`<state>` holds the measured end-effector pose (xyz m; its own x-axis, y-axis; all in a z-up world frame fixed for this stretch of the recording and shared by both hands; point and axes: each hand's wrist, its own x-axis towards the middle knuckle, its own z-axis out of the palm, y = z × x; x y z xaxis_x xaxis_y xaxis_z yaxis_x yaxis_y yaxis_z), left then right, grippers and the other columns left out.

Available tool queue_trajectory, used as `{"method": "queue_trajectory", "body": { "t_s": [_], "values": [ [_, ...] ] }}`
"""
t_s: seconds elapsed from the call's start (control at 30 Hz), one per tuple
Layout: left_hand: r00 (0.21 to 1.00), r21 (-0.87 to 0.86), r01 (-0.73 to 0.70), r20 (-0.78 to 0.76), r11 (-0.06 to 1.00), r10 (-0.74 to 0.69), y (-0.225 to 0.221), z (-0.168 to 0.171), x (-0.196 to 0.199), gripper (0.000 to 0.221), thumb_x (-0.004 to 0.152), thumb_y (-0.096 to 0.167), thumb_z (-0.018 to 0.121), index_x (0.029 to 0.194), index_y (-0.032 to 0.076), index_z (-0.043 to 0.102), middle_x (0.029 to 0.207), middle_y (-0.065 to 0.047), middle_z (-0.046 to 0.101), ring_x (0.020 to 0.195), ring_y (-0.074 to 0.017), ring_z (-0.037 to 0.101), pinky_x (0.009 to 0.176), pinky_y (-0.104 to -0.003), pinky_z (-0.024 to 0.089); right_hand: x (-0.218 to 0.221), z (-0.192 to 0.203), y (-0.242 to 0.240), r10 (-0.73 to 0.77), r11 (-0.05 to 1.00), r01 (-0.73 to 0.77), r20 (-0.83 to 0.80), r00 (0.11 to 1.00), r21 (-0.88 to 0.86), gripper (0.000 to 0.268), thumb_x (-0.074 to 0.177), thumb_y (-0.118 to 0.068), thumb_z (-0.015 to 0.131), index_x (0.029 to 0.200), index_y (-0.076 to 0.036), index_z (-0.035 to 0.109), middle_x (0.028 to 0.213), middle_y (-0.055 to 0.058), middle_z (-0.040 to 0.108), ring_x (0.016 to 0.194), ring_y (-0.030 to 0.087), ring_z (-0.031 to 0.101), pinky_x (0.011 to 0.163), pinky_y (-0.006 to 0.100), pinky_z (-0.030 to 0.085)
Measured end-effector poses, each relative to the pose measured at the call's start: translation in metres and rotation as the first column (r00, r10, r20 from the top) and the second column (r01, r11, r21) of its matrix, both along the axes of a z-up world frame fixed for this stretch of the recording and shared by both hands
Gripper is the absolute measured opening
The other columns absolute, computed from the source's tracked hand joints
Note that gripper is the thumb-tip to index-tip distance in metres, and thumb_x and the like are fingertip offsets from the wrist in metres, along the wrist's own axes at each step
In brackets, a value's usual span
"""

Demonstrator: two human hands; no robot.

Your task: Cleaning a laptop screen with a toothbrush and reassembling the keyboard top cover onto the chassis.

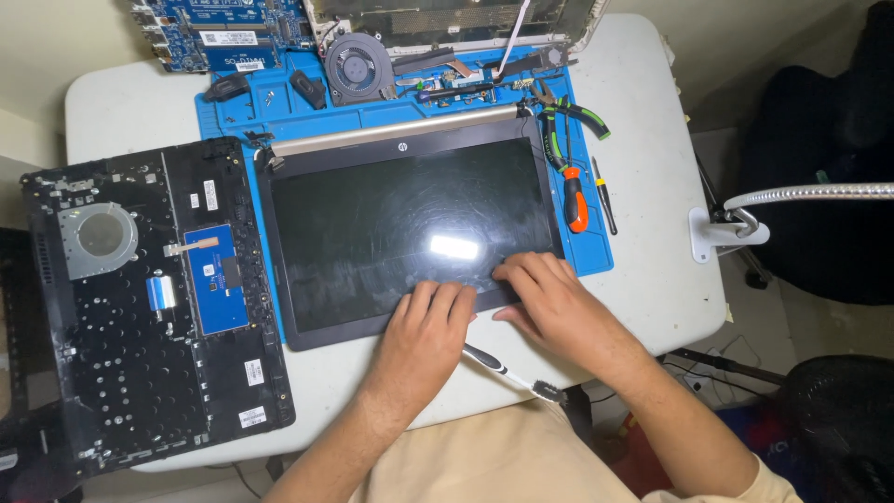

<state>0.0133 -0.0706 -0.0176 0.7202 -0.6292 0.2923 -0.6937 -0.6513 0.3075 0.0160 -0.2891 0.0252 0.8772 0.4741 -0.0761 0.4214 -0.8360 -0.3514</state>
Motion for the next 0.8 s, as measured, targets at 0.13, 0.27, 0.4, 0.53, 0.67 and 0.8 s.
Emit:
{"method": "queue_trajectory", "body": {
  "t_s": [0.13,0.27,0.4,0.53,0.67,0.8],
  "values": [
    [1.0,0.044,0.019,-0.013,0.999,-0.018,0.0,0.008,0.003,0.019,0.1,0.009,0.058,0.117,0.002,0.065,0.096,-0.014,0.061,0.092,-0.0275,0.061,0.064,-0.034,0.047,-0.007,-0.006,-0.025,-0.062,0.998,0.062,0.082,0.995,0.012,0.041,0.09,-0.028,0.074,0.124,-0.005,0.068,0.113,0.013,0.069,0.113,0.029,0.066,0.101,0.043,0.049],
    [0.996,0.068,0.063,-0.068,0.996,-0.058,0.0,0.016,0.007,0.023,0.098,0.003,0.057,0.12,-0.002,0.062,0.098,-0.018,0.061,0.093,-0.03,0.062,0.065,-0.035,0.047,-0.015,-0.019,-0.033,-0.094,0.992,0.112,0.252,0.963,-0.055,0.022,0.089,-0.028,0.078,0.108,-0.017,0.074,0.101,-0.002,0.075,0.103,0.015,0.068,0.114,0.043,0.041],
    [0.994,0.085,0.078,-0.087,0.993,-0.07,0.001,0.015,0.007,0.024,0.097,0.0,0.055,0.121,-0.003,0.06,0.098,-0.018,0.061,0.093,-0.0305,0.061,0.065,-0.035,0.046,-0.011,-0.012,-0.028,-0.107,0.988,0.124,0.174,0.979,-0.088,0.022,0.089,-0.025,0.076,0.109,-0.017,0.072,0.099,0.0,0.074,0.103,0.017,0.068,0.115,0.049,0.036],
    [0.992,0.079,0.078,-0.108,0.994,-0.069,0.0,0.017,0.008,0.025,0.097,0.0,0.055,0.122,-0.002,0.06,0.1,-0.018,0.06,0.094,-0.0304,0.061,0.065,-0.036,0.046,-0.004,-0.021,-0.032,-0.076,0.98,0.094,0.109,0.991,-0.174,0.024,0.089,-0.025,0.074,0.11,-0.015,0.069,0.1,0.002,0.07,0.104,0.019,0.066,0.113,0.052,0.035],
    [0.993,0.086,0.077,-0.099,0.993,-0.068,0.001,0.015,0.007,0.024,0.099,0.002,0.053,0.121,-0.002,0.059,0.1,-0.017,0.059,0.094,-0.0292,0.06,0.064,-0.035,0.046,0.004,-0.023,-0.036,0.078,0.955,-0.06,0.05,0.996,-0.29,0.023,0.094,-0.03,0.067,0.105,-0.011,0.062,0.095,0.004,0.057,0.096,0.022,0.06,0.107,0.052,0.037],
    [0.994,0.102,0.078,-0.09,0.992,-0.069,0.002,0.015,0.007,0.023,0.1,0.003,0.052,0.121,-0.001,0.059,0.099,-0.015,0.058,0.093,-0.0281,0.059,0.064,-0.035,0.045,0.014,-0.017,-0.037,0.119,0.94,-0.142,-0.092,0.989,-0.309,0.026,0.096,-0.033,0.066,0.104,-0.009,0.06,0.095,0.005,0.053,0.099,0.024,0.058,0.108,0.054,0.035]
  ]
}}
